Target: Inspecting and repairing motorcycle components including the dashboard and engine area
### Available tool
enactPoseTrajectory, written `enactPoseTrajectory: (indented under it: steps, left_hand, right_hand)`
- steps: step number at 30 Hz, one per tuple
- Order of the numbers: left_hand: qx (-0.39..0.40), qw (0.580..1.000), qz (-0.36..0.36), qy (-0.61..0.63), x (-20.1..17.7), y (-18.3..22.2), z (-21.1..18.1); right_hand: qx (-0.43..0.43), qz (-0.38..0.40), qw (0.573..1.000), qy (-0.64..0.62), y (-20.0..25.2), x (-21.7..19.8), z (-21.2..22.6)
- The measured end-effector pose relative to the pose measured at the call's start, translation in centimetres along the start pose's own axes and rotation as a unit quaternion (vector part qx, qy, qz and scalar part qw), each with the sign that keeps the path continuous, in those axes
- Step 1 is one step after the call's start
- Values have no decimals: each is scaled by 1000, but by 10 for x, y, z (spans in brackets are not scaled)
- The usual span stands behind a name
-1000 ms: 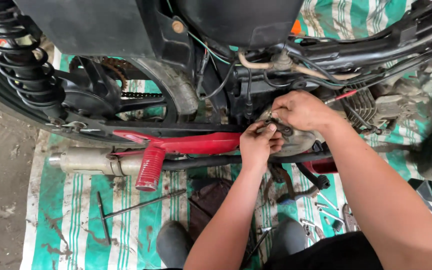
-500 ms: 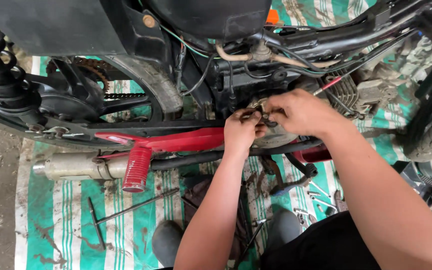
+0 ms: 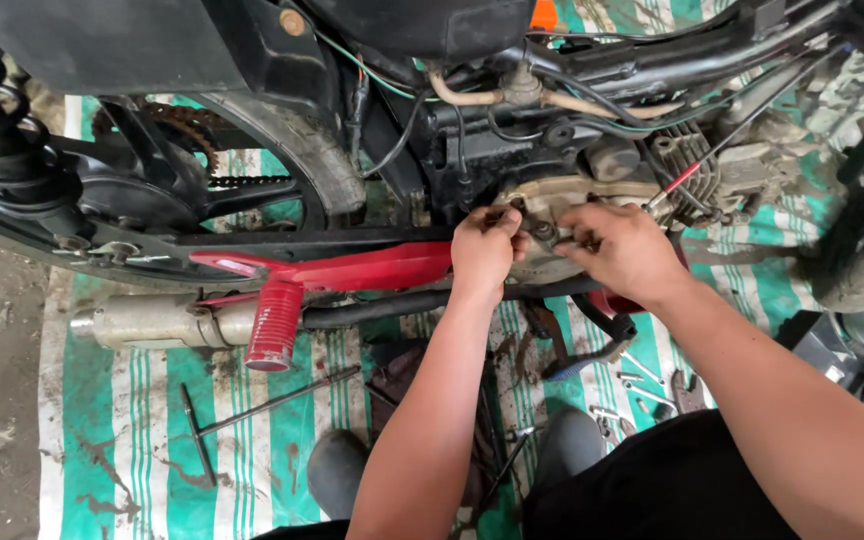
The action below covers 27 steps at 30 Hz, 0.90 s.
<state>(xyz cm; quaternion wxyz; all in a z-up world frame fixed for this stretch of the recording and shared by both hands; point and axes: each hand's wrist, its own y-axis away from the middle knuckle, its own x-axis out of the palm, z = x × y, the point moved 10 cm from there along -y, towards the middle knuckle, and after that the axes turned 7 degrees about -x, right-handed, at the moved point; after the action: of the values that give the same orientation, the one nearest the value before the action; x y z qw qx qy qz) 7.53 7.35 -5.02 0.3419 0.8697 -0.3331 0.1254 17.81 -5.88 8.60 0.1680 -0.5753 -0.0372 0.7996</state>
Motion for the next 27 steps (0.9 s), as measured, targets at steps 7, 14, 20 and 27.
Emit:
enactPoseTrajectory:
  steps: [7, 14, 20, 27]
  left_hand:
    - [-4, 1000, -14, -16, 4, 16, -15]
    - [9, 1000, -2, -29, 5, 19, -26]
    - [17, 998, -17, -50, 6, 26, -36]
    - [33, 997, -38, -59, 6, 26, -30]
  right_hand:
    - [-31, -54, 995, -77, -11, -10, 7]
    - [-38, -73, 992, -94, -13, -15, 15]
    - [-25, -70, 991, -110, -17, -13, 12]
    - [7, -73, 988, -136, -15, -7, 1]
